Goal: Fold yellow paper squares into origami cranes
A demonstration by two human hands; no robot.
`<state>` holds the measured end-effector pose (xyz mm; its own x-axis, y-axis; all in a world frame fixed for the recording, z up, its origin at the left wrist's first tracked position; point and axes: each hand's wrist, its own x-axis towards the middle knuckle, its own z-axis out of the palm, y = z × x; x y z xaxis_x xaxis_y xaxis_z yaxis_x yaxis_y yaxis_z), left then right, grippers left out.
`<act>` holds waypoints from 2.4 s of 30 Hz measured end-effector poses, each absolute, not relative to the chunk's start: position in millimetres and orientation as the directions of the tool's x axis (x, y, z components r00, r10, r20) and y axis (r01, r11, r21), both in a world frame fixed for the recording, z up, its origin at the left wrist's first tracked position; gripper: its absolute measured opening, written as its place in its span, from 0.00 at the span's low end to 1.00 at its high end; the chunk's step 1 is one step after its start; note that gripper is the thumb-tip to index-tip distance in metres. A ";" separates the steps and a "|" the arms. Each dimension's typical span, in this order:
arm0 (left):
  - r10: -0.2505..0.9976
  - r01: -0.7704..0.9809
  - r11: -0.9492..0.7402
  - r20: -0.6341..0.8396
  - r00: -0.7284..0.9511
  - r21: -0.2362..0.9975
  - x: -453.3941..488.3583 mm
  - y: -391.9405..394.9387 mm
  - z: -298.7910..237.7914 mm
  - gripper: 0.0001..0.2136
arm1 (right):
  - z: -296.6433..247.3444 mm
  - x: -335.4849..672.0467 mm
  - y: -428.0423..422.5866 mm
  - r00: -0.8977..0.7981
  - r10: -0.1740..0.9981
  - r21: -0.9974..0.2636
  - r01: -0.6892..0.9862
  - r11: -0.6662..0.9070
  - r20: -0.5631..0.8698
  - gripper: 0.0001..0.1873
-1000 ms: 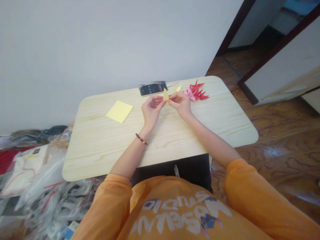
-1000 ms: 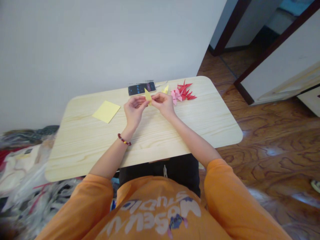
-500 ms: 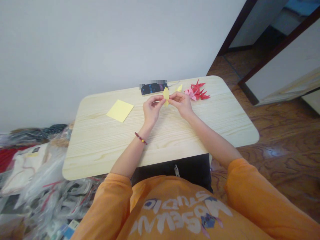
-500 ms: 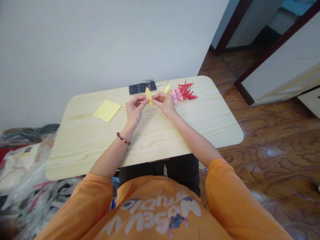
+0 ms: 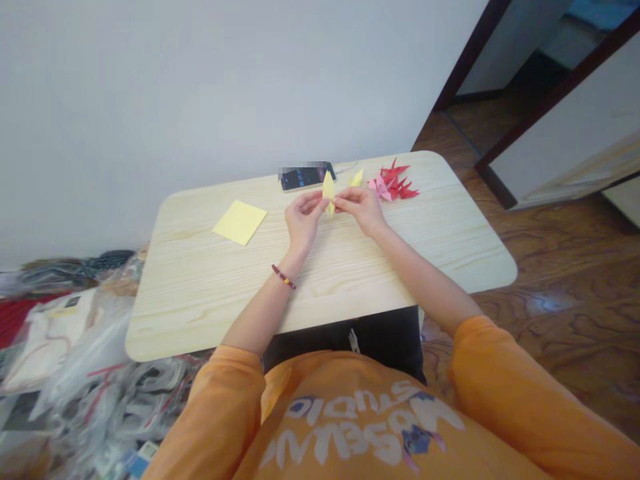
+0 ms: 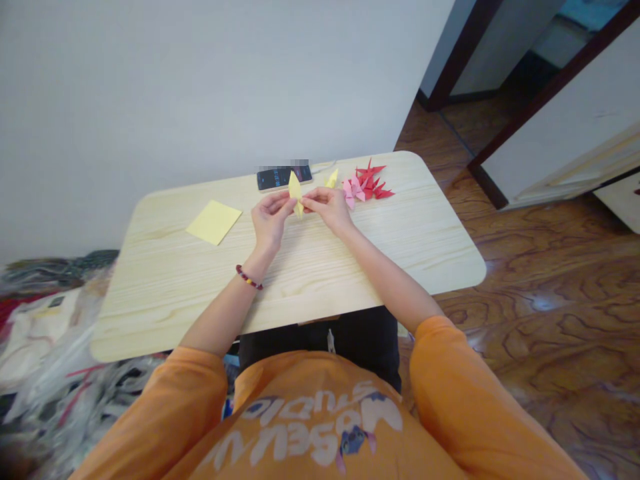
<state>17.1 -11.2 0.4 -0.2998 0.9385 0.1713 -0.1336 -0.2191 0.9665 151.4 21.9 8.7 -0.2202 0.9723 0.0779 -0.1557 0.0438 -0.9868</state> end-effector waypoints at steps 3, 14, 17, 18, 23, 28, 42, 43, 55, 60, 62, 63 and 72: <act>0.943 -0.146 -0.187 0.135 -0.305 0.972 17.9 -10.2 -3.2 0.14 | 9.8 152.2 22.3 -0.190 0.978 -0.992 -0.113 0.061 0.082 0.19; 0.976 -0.206 -0.084 0.039 -0.213 0.975 21.9 -12.8 -4.4 0.14 | 11.4 155.1 27.8 -0.077 0.975 -0.978 -0.030 0.205 0.207 0.16; 0.976 -0.183 -0.089 0.049 -0.210 0.979 21.5 -12.8 -4.9 0.15 | 9.4 155.9 28.6 -0.099 0.983 -0.987 -0.050 0.153 0.157 0.16; 0.976 -0.175 -0.092 0.054 -0.212 0.980 20.9 -12.9 -4.4 0.15 | 8.8 156.2 28.6 -0.116 0.983 -0.989 -0.054 0.134 0.140 0.17; 0.985 -0.228 -0.061 0.022 -0.169 0.972 17.1 -14.3 2.4 0.21 | 9.2 159.0 29.5 -0.209 0.973 -0.993 -0.076 0.087 0.101 0.18; 0.992 -0.327 0.041 -0.078 -0.101 0.944 15.7 -15.8 6.5 0.22 | 11.9 160.6 30.4 -0.231 0.971 -0.990 -0.139 0.036 0.068 0.19; 0.986 -0.266 0.054 -0.093 -0.139 0.963 17.5 -19.5 11.6 0.17 | 15.9 159.5 26.2 -0.307 0.950 -0.984 -0.179 0.002 0.058 0.20; 0.986 -0.265 0.056 -0.095 -0.136 0.963 17.0 -18.8 10.7 0.16 | 16.3 160.0 26.2 -0.312 0.948 -0.986 -0.168 0.009 0.061 0.20; 0.984 -0.327 0.138 -0.167 -0.062 0.935 10.7 -15.0 10.1 0.13 | 20.8 163.6 24.4 -0.319 0.918 -0.967 0.010 0.254 0.237 0.14; 0.982 -0.347 0.172 -0.190 -0.020 0.922 7.9 -13.6 12.3 0.11 | 22.0 166.2 24.1 -0.321 0.882 -0.929 0.018 0.370 0.345 0.10; 0.978 -0.362 0.200 -0.208 0.018 0.910 6.1 -12.9 14.2 0.10 | 22.8 167.4 23.6 -0.346 0.862 -0.915 0.023 0.403 0.371 0.08; 0.975 -0.372 0.215 -0.217 0.039 0.903 5.3 -12.3 15.0 0.09 | 23.3 167.8 23.2 -0.354 0.857 -0.912 0.028 0.410 0.375 0.08; 0.962 -0.413 0.272 -0.257 0.094 0.869 0.5 -4.8 9.8 0.08 | 29.5 171.3 19.4 -0.389 0.840 -0.895 0.081 0.439 0.377 0.02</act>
